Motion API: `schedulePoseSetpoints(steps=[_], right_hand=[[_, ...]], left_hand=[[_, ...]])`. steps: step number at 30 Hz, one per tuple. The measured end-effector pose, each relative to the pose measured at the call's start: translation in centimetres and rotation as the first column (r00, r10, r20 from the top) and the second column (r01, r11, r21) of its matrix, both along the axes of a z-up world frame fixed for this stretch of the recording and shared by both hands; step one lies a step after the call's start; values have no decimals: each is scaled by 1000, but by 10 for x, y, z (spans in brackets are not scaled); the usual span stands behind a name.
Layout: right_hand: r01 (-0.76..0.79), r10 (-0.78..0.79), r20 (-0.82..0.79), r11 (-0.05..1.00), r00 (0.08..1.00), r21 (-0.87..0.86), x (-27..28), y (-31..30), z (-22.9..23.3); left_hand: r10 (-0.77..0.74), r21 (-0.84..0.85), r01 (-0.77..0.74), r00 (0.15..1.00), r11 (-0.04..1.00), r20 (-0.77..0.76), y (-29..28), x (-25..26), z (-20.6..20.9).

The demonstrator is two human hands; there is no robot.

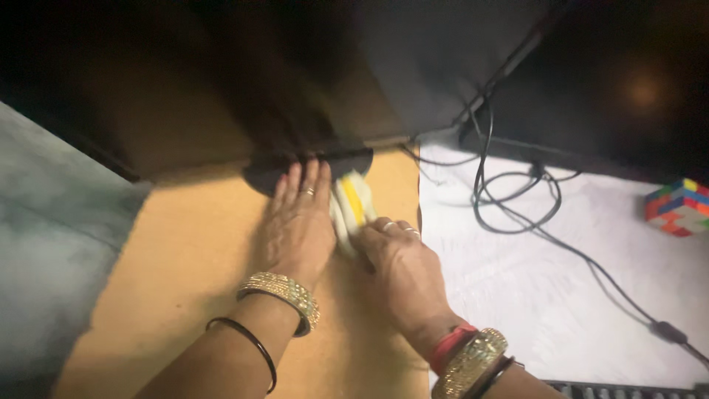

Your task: The person wipes a desk surface, a laptop sleeve, a monitor, and a keyboard using a cloth. They also handle a small potted plant with fairy lights, arranging the lights and placing the plant on the desk.

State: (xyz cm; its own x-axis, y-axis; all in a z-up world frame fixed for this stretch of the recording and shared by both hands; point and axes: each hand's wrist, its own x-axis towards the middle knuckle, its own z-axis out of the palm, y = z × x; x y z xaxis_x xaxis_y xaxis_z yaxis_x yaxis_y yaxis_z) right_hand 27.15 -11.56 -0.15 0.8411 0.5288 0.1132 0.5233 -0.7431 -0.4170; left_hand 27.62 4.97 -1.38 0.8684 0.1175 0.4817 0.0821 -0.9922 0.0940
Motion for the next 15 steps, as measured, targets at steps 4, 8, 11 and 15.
schedulePoseSetpoints(steps=[4, 8, 11, 15], right_hand=[[487, -393, -445, 866, 805, 115, 11, 5, 72], [318, -458, 49, 686, 887, 655, 22, 11, 138], [-34, -378, 451, 735, 809, 677, 33, 31, 189], [-284, -239, 743, 817, 625, 502, 57, 80, 226]], left_hand=[[-155, -178, 81, 878, 981, -453, -13, -5, 69], [-241, 104, 219, 908, 970, 343, -15, -15, 143], [-43, 26, 34, 806, 999, 590, -2, -18, 192], [71, 12, -91, 841, 996, 536, 26, -6, 230]])
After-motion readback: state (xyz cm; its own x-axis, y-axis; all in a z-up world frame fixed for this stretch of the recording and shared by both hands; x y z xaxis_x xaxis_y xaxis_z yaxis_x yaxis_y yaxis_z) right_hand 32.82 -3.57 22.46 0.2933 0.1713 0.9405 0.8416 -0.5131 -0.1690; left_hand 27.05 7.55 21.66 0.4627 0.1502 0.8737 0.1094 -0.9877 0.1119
